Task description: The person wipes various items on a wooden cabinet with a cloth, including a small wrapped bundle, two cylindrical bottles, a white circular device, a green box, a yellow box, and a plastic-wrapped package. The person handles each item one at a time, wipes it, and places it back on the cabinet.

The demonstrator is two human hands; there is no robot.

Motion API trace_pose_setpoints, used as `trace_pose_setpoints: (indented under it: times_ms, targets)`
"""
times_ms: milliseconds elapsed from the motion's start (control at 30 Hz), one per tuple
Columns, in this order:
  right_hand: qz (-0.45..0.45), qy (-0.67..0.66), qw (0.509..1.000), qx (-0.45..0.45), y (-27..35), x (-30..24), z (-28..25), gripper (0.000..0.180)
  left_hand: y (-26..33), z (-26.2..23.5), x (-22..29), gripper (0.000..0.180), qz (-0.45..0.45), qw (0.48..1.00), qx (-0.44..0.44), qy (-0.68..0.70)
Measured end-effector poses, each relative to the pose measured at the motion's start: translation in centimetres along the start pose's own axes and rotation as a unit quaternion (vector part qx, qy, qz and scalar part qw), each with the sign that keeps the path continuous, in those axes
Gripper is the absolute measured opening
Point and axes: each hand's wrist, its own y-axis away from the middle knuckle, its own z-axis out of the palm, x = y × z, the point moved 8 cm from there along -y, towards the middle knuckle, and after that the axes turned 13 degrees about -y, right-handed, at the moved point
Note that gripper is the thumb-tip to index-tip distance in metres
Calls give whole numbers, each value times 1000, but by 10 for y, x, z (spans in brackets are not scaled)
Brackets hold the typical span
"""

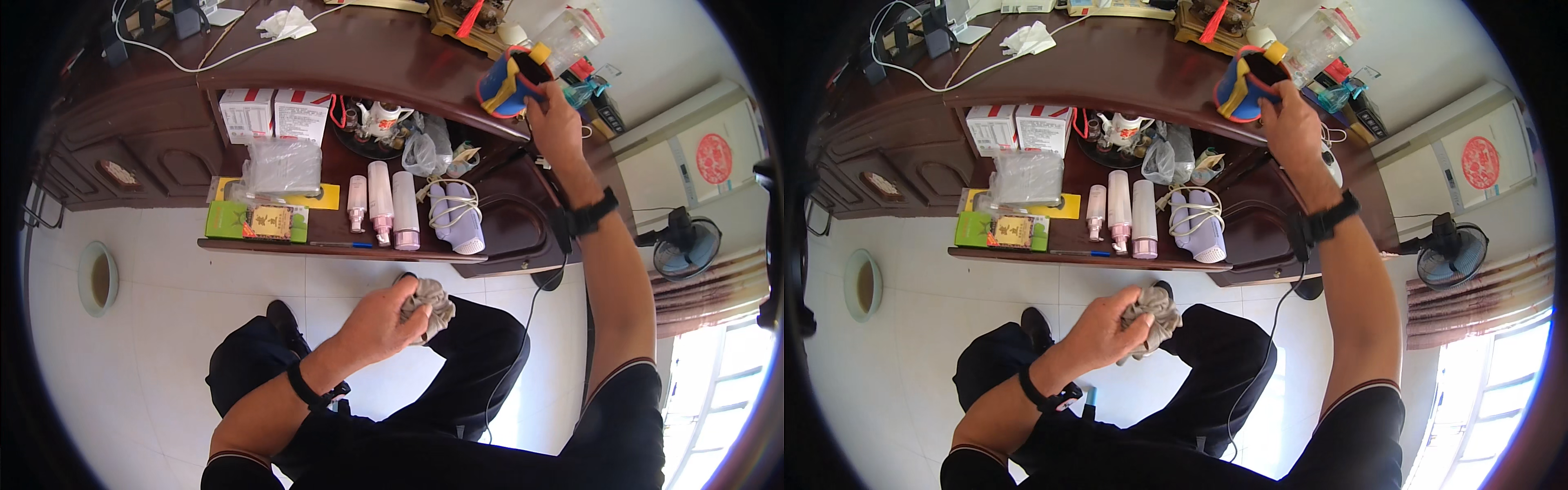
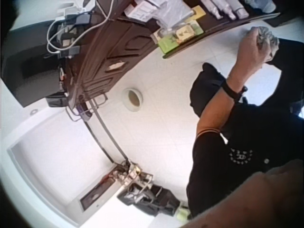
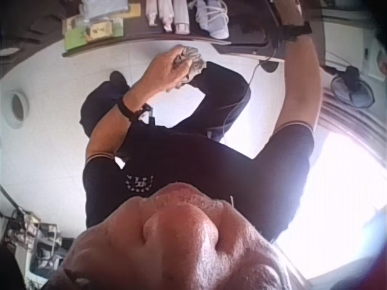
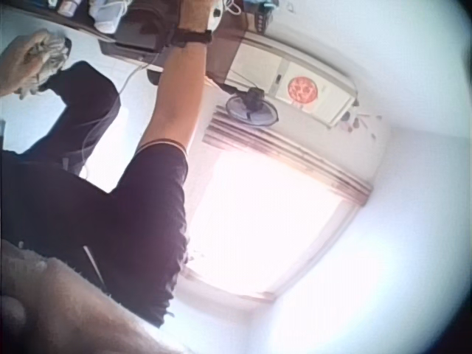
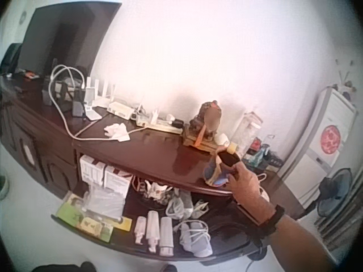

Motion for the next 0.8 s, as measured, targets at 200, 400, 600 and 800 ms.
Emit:
trace_pose_setpoints:
  times_ms: [200,400,600,800]
  targets:
    - [-117,-40,992,-24,81,-103,-48,25,0,-32,13,26,91,971,168,142]
    - [-168,-39,981,-86,131,-161,-72,29,5,-47,23,24,133,949,231,166]
    - [-197,-52,970,-130,163,-183,-68,32,12,-55,26,28,153,941,258,156]
    - [-169,-105,964,-176,188,-196,-46,33,14,-51,26,33,191,929,262,181]
